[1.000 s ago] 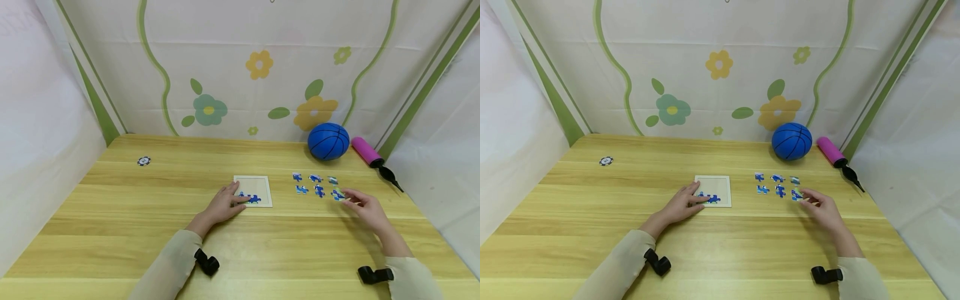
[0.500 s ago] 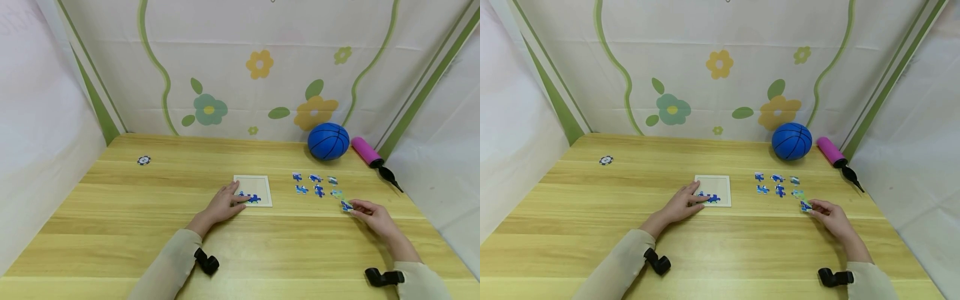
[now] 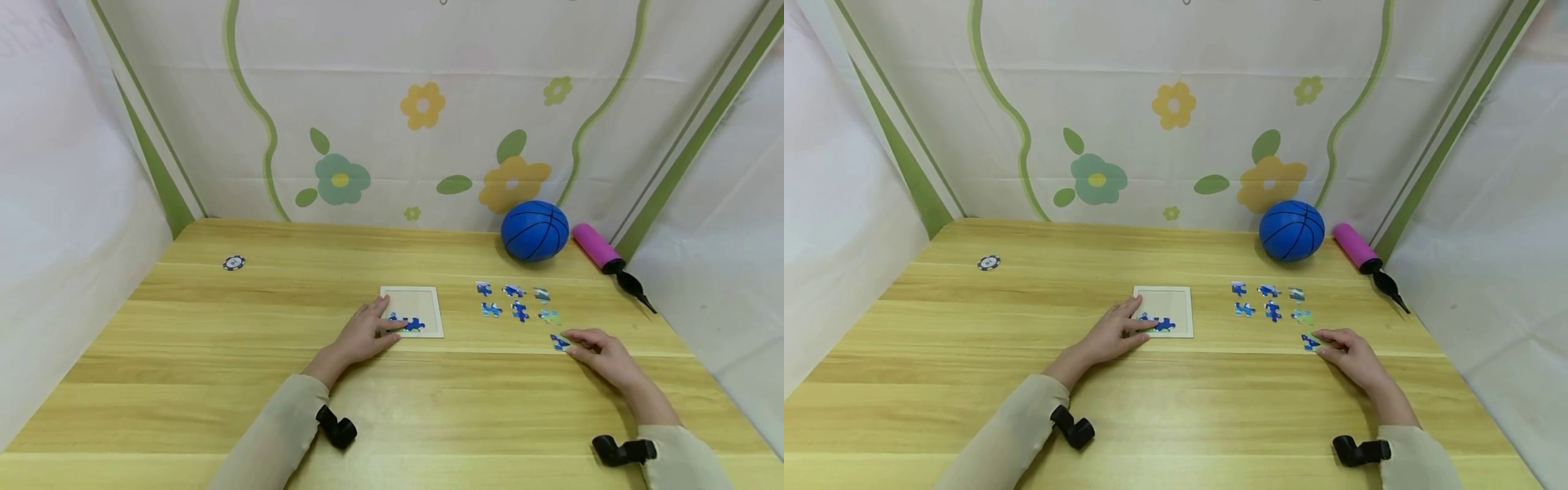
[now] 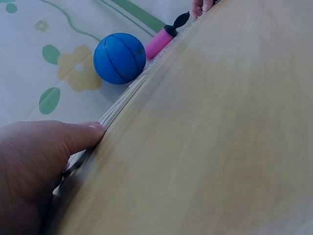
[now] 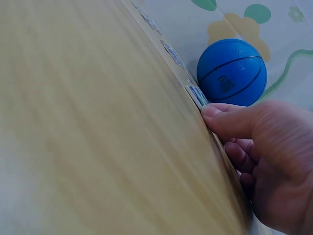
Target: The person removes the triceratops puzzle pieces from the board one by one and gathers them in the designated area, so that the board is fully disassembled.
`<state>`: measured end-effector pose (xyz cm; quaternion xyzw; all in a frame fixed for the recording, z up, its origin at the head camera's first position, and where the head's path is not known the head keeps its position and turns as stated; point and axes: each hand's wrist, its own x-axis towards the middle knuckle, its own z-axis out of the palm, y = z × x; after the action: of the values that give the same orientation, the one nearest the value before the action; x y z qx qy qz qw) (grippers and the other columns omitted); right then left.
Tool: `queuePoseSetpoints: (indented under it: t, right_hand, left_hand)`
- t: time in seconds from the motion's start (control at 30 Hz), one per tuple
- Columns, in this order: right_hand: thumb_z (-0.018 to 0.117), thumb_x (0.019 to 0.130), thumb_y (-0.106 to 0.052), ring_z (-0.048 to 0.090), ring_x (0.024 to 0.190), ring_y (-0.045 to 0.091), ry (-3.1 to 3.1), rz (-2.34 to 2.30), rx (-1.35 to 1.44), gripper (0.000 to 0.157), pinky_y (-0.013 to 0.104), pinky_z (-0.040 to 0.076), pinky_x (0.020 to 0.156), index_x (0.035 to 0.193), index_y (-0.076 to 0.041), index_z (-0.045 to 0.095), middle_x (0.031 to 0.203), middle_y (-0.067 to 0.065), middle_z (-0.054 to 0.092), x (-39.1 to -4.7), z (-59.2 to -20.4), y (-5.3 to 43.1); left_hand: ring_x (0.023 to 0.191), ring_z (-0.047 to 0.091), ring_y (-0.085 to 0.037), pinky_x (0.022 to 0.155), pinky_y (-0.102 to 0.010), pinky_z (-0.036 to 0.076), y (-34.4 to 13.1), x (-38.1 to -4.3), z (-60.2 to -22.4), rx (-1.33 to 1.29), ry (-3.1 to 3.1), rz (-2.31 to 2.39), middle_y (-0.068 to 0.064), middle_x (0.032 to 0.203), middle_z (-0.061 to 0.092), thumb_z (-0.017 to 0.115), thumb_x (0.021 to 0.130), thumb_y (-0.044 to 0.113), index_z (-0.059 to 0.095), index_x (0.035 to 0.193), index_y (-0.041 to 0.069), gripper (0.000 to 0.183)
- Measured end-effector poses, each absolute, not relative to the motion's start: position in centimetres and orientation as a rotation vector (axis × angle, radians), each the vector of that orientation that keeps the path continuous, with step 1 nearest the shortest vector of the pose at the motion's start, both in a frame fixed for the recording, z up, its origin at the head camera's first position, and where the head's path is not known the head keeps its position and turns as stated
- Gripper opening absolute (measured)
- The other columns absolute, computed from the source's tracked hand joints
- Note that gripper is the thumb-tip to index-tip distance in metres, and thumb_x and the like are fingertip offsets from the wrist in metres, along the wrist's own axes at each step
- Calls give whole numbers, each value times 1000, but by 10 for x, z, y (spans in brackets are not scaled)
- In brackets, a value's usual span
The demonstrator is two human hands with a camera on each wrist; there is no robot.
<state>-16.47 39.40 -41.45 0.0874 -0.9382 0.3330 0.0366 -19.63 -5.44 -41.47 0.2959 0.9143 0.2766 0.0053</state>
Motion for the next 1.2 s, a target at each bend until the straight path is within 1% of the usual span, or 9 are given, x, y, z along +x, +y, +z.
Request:
queuePoseSetpoints:
  t: [0.23, 0.37, 0.47, 0.53, 0.73, 0.93, 1.1, 1.2]
  right_hand:
    - [58, 83, -21, 42, 79, 9, -2913, 1059, 232, 38, 20, 36, 64, 112, 3, 55, 104, 15, 51, -165, -412, 393]
    - [59, 83, -20, 45, 76, 7, -2886, 1190, 193, 43, 20, 40, 60, 116, 5, 51, 99, 17, 52, -166, -406, 390]
    - [58, 83, -20, 48, 76, 7, -2851, 1230, 188, 44, 21, 43, 58, 118, 5, 48, 99, 20, 52, -167, -396, 385]
    - [57, 84, -21, 48, 79, 6, -2829, 1201, 213, 43, 21, 43, 60, 119, 3, 48, 101, 20, 52, -168, -388, 380]
    - [55, 85, -25, 47, 84, 6, -2777, 1249, 248, 44, 18, 42, 64, 120, 1, 47, 103, 16, 52, -175, -370, 357]
    - [55, 85, -25, 47, 84, 11, -2725, 1391, 289, 43, 21, 45, 64, 120, 0, 48, 102, 16, 52, -187, -368, 328]
    - [57, 84, -20, 48, 84, 14, -2695, 1483, 375, 42, 19, 44, 65, 118, 2, 49, 103, 20, 53, -195, -366, 294]
    - [59, 83, -17, 49, 84, 17, -2681, 1528, 441, 39, 21, 44, 67, 116, 3, 51, 101, 21, 53, -201, -367, 272]
  left_hand:
    - [127, 13, -28, 100, -44, 9, -54, -197, -415, 922, 2867, 871, -19, 137, 21, 53, 86, 30, 57, 116, 23, 32]
    - [127, 12, -28, 100, -43, 9, -55, -196, -415, 917, 2866, 874, -19, 137, 20, 52, 86, 31, 57, 116, 23, 32]
    - [127, 12, -28, 100, -43, 9, -55, -196, -416, 915, 2865, 875, -19, 137, 20, 52, 86, 31, 57, 116, 23, 32]
    - [127, 12, -28, 100, -43, 8, -55, -196, -416, 911, 2865, 875, -19, 138, 20, 52, 86, 31, 57, 117, 24, 32]
    - [127, 12, -28, 100, -44, 9, -55, -195, -415, 917, 2863, 881, -19, 138, 20, 52, 86, 31, 56, 117, 23, 32]
    - [127, 13, -28, 100, -44, 10, -54, -196, -415, 921, 2870, 871, -19, 137, 20, 52, 86, 31, 56, 117, 23, 32]
    - [127, 13, -28, 100, -44, 10, -54, -196, -415, 927, 2871, 865, -19, 137, 20, 52, 86, 32, 56, 117, 23, 32]
    - [127, 13, -28, 100, -44, 10, -54, -196, -415, 927, 2872, 860, -19, 137, 20, 51, 86, 32, 56, 117, 23, 32]
